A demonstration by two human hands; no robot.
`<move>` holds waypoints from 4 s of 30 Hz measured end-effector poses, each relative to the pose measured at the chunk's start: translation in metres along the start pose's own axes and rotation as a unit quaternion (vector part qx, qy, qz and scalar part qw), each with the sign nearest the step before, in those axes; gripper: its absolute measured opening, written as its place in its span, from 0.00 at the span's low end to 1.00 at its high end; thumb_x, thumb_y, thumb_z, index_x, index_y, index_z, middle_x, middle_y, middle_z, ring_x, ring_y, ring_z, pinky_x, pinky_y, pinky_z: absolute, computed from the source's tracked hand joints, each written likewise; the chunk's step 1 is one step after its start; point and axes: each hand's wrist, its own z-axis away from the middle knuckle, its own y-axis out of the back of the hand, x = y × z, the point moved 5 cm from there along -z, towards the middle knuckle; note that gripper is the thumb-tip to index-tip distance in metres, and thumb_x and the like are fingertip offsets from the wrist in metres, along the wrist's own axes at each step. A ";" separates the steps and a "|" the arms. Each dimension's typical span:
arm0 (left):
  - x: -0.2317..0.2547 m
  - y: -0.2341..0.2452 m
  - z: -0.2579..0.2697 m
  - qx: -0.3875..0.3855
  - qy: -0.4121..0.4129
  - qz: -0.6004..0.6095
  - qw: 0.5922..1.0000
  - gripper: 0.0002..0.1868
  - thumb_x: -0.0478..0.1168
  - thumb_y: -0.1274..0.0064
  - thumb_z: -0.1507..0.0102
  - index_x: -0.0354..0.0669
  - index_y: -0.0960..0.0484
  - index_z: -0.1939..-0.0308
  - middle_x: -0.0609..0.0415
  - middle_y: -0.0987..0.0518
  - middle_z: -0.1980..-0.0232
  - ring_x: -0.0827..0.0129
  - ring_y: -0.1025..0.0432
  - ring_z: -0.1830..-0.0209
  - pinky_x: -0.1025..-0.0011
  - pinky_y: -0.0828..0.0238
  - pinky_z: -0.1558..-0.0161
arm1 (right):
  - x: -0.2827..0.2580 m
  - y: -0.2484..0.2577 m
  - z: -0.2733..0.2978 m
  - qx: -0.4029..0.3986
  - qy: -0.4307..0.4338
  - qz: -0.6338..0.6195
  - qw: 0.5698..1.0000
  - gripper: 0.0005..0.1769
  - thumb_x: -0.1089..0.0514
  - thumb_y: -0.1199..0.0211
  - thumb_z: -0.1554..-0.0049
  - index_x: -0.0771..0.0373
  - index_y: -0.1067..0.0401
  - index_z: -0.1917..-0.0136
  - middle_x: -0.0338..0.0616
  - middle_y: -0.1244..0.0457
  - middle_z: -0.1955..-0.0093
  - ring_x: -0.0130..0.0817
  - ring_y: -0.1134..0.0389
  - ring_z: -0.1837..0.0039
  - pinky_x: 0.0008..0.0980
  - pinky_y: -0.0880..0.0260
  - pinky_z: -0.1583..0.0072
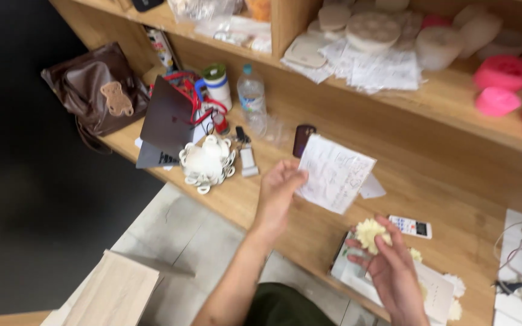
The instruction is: Refining flower-shaped wax items and packaging them into bags and decorative boxes.
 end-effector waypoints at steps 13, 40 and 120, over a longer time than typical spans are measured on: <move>-0.055 0.044 0.090 0.000 0.151 0.069 0.986 0.16 0.28 0.55 0.38 0.28 0.20 0.48 0.48 0.16 0.51 0.69 0.23 0.52 0.70 0.25 0.47 | -0.012 -0.054 0.010 0.016 0.077 0.333 0.940 0.11 0.59 0.35 0.43 0.65 0.25 0.48 0.44 0.32 0.41 0.31 0.29 0.56 0.30 0.28 0.65; -0.059 0.020 0.094 -0.136 0.245 0.029 0.959 0.17 0.29 0.54 0.38 0.29 0.20 0.47 0.49 0.17 0.52 0.69 0.22 0.52 0.68 0.23 0.48 | -0.003 -0.013 0.024 0.029 0.109 0.313 0.943 0.13 0.64 0.43 0.40 0.75 0.22 0.52 0.49 0.32 0.40 0.31 0.29 0.59 0.30 0.26 0.69; -0.047 -0.056 0.081 -0.136 0.155 -0.205 0.957 0.15 0.43 0.47 0.30 0.32 0.17 0.51 0.52 0.16 0.65 0.78 0.23 0.73 0.76 0.25 0.78 | 0.004 0.043 0.049 -0.048 0.291 0.016 0.955 0.37 0.42 0.40 0.31 0.69 0.42 0.20 0.54 0.36 0.32 0.38 0.32 0.41 0.36 0.27 0.46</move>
